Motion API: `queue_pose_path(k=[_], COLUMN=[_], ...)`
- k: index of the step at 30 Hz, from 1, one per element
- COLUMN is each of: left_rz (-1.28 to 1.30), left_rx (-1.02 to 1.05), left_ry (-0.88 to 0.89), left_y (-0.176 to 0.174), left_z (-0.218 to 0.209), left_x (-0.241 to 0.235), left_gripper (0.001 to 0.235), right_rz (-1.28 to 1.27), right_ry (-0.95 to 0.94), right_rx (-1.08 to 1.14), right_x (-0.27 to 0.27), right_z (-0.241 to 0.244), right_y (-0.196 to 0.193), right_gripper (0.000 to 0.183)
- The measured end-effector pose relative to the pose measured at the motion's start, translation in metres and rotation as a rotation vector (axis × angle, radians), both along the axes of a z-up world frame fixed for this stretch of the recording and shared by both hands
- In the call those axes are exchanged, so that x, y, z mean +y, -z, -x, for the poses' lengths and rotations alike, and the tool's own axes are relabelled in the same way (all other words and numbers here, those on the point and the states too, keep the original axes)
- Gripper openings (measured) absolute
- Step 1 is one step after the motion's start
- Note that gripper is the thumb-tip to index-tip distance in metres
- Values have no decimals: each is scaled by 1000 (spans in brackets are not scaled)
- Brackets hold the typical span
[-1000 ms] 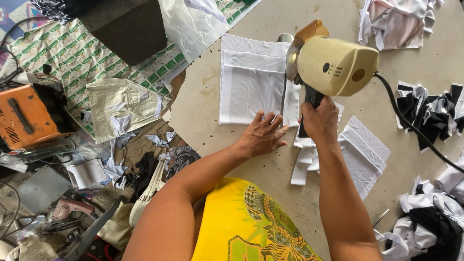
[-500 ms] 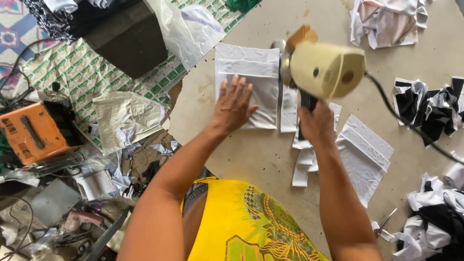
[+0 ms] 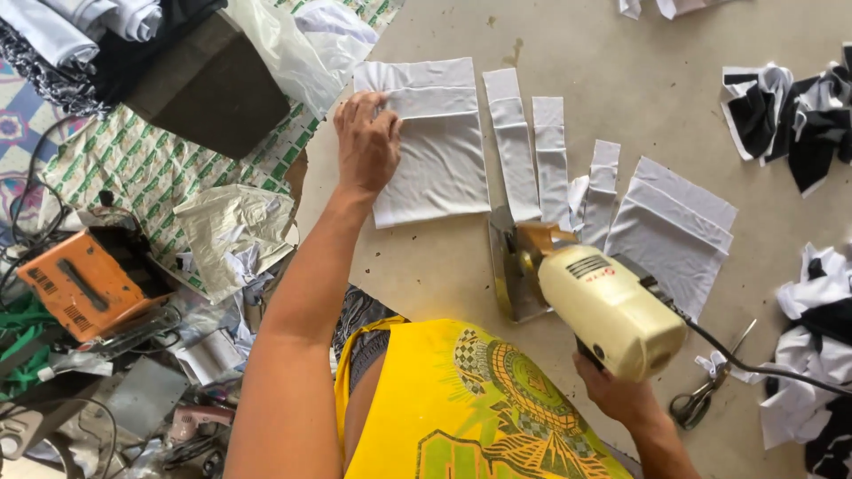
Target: Using an electric rotary cutter and scissors to cut white and black fabric pieces on a work table, then sorting and stacking the cut components.
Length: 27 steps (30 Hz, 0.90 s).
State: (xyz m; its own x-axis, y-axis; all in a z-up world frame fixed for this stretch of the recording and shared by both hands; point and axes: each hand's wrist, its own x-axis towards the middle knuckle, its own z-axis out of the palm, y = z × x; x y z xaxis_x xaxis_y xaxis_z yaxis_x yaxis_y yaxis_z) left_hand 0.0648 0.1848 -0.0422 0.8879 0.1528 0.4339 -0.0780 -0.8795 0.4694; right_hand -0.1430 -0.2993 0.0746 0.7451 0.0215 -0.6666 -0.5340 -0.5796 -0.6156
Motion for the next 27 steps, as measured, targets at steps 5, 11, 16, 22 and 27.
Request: queue_pose_path(k=[5,11,16,22,27], left_rz=[5,-66,-239,-322,-327], left_rx=[-8,32,-31,245,198], left_ry=[30,78,171,503,433], left_y=[-1,-4,-27,-9,-10], left_z=[-3,-8,2,17,26], left_x=[3,7,7,4,10], left_gripper=[11,8,19,59,87], right_rz=[245,398,505,106,25], right_ry=[-292,-630,-959,-332,-233], right_rx=[-92,-279,-832,-529,-465], right_x=[-63,-94,-40,76,114], right_z=[26,56,76,58,39], right_y=[28,73,62,3,-25], right_gripper=[52,66,60,67,48])
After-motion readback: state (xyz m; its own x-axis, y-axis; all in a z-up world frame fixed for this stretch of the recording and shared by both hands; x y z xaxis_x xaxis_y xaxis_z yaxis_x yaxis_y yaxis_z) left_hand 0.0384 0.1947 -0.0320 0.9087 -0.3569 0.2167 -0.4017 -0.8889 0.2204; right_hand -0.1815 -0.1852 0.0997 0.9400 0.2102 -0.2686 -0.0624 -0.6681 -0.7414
